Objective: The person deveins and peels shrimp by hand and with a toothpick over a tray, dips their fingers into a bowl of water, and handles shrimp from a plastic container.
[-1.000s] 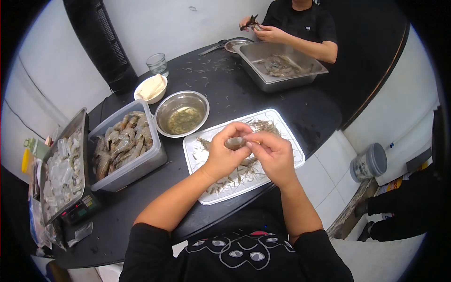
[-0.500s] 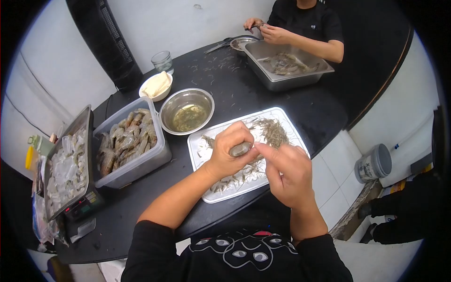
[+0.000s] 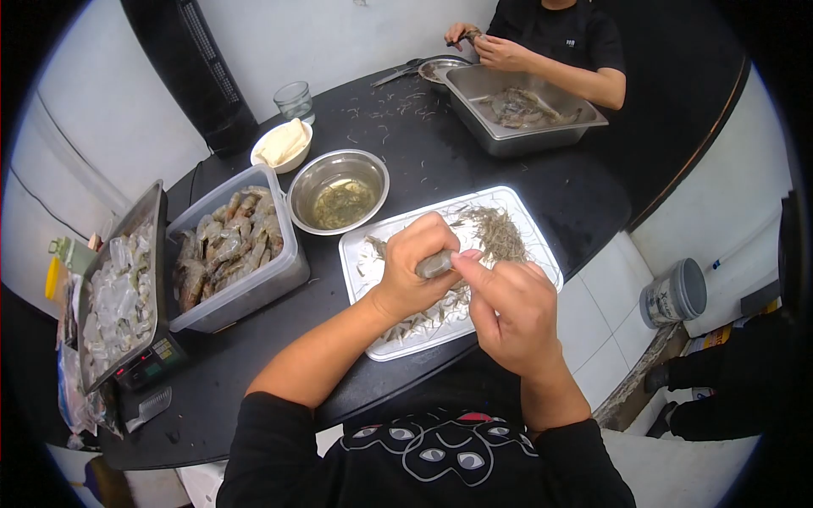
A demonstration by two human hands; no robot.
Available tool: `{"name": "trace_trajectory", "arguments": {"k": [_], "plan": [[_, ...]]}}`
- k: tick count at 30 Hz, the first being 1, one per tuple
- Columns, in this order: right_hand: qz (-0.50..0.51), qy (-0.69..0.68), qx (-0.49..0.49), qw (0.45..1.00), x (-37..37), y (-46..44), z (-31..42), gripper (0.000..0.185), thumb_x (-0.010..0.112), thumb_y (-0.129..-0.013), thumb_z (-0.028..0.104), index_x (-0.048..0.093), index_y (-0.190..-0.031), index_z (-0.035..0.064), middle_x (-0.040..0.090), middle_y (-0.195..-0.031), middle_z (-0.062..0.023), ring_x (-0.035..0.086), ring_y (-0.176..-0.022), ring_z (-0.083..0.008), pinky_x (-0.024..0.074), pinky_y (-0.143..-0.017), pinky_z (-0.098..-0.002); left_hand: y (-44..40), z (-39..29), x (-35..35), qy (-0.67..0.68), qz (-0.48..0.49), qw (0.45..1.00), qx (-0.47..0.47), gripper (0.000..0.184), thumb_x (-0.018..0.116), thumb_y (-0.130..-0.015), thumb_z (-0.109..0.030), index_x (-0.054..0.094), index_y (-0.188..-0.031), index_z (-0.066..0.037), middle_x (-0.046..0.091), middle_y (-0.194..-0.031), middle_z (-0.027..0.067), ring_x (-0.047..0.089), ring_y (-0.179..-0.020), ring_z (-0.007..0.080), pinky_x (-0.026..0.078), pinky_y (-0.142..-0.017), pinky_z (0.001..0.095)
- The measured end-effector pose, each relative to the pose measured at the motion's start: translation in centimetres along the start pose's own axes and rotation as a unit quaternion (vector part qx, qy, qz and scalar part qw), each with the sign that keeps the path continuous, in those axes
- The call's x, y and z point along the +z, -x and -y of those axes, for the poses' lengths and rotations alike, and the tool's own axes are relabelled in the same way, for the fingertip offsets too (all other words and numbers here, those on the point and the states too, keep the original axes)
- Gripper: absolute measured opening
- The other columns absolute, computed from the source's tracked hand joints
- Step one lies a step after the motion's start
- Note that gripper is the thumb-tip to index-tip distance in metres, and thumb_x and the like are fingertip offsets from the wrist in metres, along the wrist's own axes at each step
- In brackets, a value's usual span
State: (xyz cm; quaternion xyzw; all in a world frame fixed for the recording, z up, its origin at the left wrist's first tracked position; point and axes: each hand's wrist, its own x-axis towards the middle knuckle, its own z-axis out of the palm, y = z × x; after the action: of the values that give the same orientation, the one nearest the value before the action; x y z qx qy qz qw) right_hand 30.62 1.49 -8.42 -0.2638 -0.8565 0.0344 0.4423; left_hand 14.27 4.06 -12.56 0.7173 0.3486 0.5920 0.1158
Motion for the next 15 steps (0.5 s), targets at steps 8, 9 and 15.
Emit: {"name": "trace_trajectory", "arguments": {"k": [8,9,15], "plan": [[0.0,0.0,-0.003,1.0,0.2,-0.1,-0.1,0.037,0.059,-0.068,0.0,0.064,-0.104,0.0045,0.046,-0.061,-0.0038,0.048,-0.056,-0.0199,0.0347,-0.054,-0.0319,-0.2,-0.2,0.0,-0.013,-0.002,1.0,0.014,0.027,0.075,-0.067,-0.002,0.048,-0.063,-0.004,0.047,-0.062,0.005,0.045,-0.053,0.0167,0.033,-0.047,0.0282],[-0.004,0.001,-0.006,1.0,0.2,-0.1,-0.2,0.037,0.058,-0.068,0.0,0.064,-0.104,0.0042,0.046,-0.062,-0.0038,0.049,-0.056,-0.0198,0.0346,-0.054,-0.0318,-0.2,-0.1,0.0,-0.015,-0.003,1.0,0.014,0.027,0.075,-0.067,-0.003,0.049,-0.063,-0.004,0.047,-0.062,0.0051,0.045,-0.053,0.0168,0.033,-0.047,0.0284],[-0.033,0.019,-0.018,0.999,1.2,0.0,-0.4,0.039,0.058,-0.067,-0.001,0.063,-0.106,0.0021,0.046,-0.062,-0.0033,0.048,-0.056,-0.019,0.0338,-0.054,-0.0316,-0.3,-0.8,-0.1,-0.049,-0.001,0.999,-0.012,0.023,0.075,-0.067,-0.006,0.052,-0.066,-0.004,0.047,-0.063,0.0075,0.047,-0.054,0.0219,0.037,-0.049,0.0313]]}}
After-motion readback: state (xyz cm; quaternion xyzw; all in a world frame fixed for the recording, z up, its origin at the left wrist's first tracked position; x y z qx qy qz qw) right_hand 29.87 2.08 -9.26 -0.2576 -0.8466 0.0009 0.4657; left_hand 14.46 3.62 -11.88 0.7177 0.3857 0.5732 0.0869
